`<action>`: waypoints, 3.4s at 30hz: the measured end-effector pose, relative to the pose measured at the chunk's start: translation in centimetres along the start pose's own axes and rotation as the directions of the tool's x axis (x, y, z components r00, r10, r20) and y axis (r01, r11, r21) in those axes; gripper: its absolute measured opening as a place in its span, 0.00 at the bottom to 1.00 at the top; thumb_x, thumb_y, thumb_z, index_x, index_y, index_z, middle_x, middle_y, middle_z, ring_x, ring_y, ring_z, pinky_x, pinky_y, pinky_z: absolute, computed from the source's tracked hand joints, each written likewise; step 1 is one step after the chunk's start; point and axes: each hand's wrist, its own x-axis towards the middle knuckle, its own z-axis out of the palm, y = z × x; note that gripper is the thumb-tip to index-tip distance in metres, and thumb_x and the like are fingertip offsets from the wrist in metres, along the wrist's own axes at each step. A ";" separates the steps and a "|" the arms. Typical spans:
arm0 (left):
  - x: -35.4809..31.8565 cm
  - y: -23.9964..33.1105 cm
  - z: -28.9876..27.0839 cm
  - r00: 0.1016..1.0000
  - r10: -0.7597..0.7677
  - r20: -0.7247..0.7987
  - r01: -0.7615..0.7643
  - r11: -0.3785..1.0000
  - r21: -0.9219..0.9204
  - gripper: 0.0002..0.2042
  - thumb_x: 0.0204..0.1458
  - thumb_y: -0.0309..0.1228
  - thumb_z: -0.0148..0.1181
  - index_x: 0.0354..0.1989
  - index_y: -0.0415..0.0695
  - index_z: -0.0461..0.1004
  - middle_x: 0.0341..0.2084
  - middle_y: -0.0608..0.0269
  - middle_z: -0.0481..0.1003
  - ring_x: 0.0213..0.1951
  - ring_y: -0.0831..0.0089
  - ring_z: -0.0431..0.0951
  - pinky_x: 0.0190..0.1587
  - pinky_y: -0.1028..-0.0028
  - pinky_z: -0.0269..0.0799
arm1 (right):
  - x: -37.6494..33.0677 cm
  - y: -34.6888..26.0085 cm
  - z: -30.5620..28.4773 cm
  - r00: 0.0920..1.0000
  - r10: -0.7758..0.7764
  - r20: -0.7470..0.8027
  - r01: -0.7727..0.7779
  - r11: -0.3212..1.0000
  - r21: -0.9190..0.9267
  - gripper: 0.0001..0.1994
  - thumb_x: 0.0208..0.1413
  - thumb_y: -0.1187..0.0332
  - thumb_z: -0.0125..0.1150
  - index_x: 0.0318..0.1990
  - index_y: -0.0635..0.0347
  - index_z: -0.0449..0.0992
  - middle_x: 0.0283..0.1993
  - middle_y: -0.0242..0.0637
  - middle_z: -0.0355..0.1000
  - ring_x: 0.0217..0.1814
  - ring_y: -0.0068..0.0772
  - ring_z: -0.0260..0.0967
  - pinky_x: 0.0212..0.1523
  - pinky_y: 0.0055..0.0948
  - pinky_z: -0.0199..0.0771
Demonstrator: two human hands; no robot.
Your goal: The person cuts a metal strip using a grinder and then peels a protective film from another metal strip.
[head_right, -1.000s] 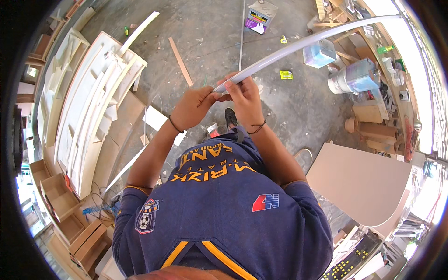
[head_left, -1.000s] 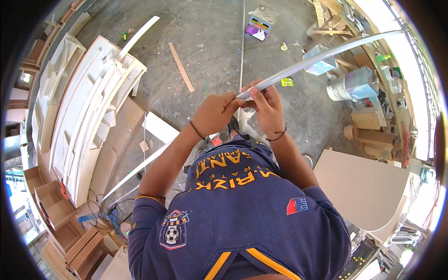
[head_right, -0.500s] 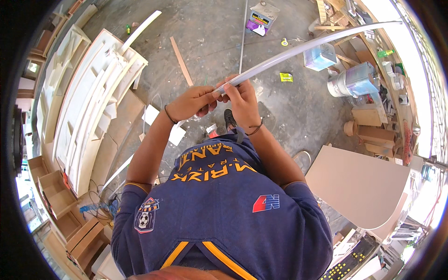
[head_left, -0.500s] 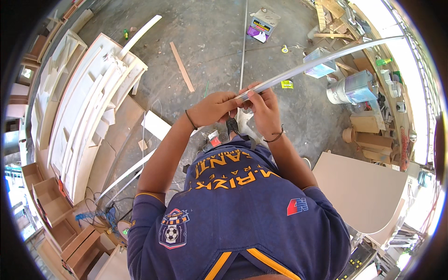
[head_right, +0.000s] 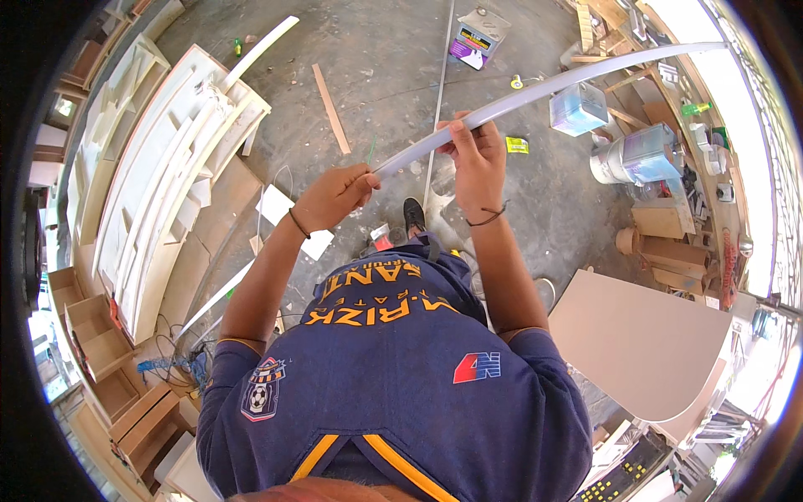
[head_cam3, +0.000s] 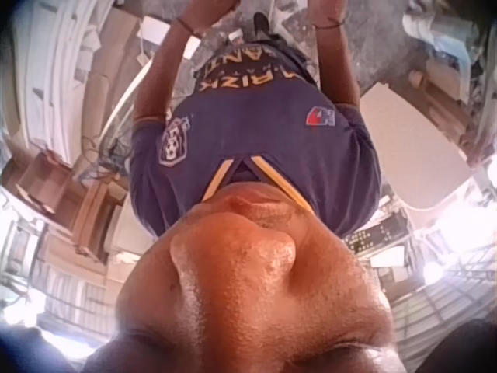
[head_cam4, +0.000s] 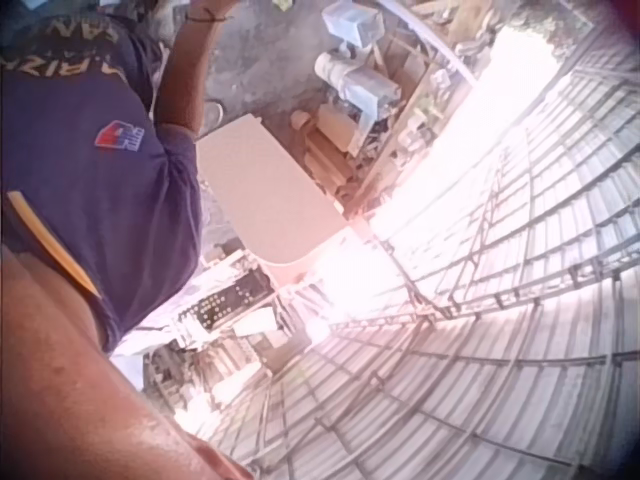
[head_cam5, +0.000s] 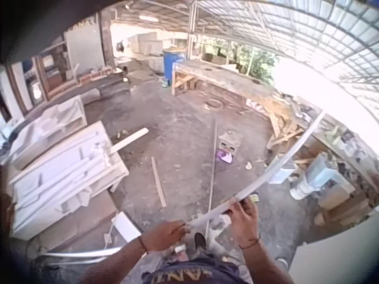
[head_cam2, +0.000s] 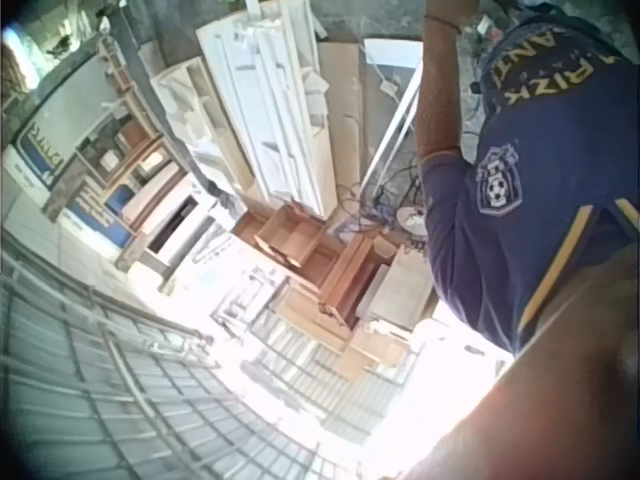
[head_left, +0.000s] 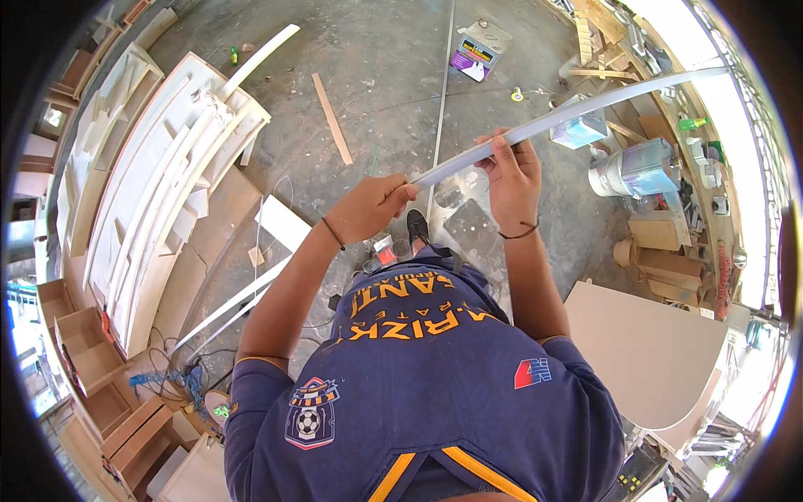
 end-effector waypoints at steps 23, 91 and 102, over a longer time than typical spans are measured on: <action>2.1 1.6 2.3 0.906 0.313 -0.283 -0.179 0.893 0.413 0.09 0.57 0.33 0.48 0.38 0.38 0.67 0.17 0.47 0.70 0.23 0.47 0.72 0.23 0.60 0.64 | -2.0 1.0 2.2 0.962 0.160 0.222 -0.147 0.986 -0.075 0.10 0.55 0.73 0.58 0.42 0.70 0.71 0.36 0.38 0.74 0.36 0.25 0.73 0.35 0.23 0.76; 1.4 -0.2 2.7 0.983 0.063 0.173 -0.006 0.950 -0.314 0.16 0.61 0.38 0.42 0.42 0.36 0.70 0.19 0.75 0.60 0.20 0.87 0.57 0.23 0.84 0.54 | 3.5 -4.3 -4.3 0.982 -0.187 -0.009 0.180 0.930 0.321 0.12 0.60 0.62 0.47 0.44 0.60 0.68 0.34 0.37 0.70 0.35 0.34 0.69 0.38 0.39 0.72; 1.1 2.1 2.1 0.993 0.117 -0.003 -0.117 0.987 -0.106 0.16 0.61 0.38 0.42 0.39 0.37 0.72 0.19 0.67 0.64 0.25 0.80 0.63 0.29 0.78 0.61 | -3.5 1.5 -0.2 0.965 0.173 0.198 -0.133 0.971 -0.197 0.09 0.57 0.71 0.55 0.42 0.65 0.71 0.35 0.34 0.71 0.38 0.24 0.69 0.38 0.22 0.70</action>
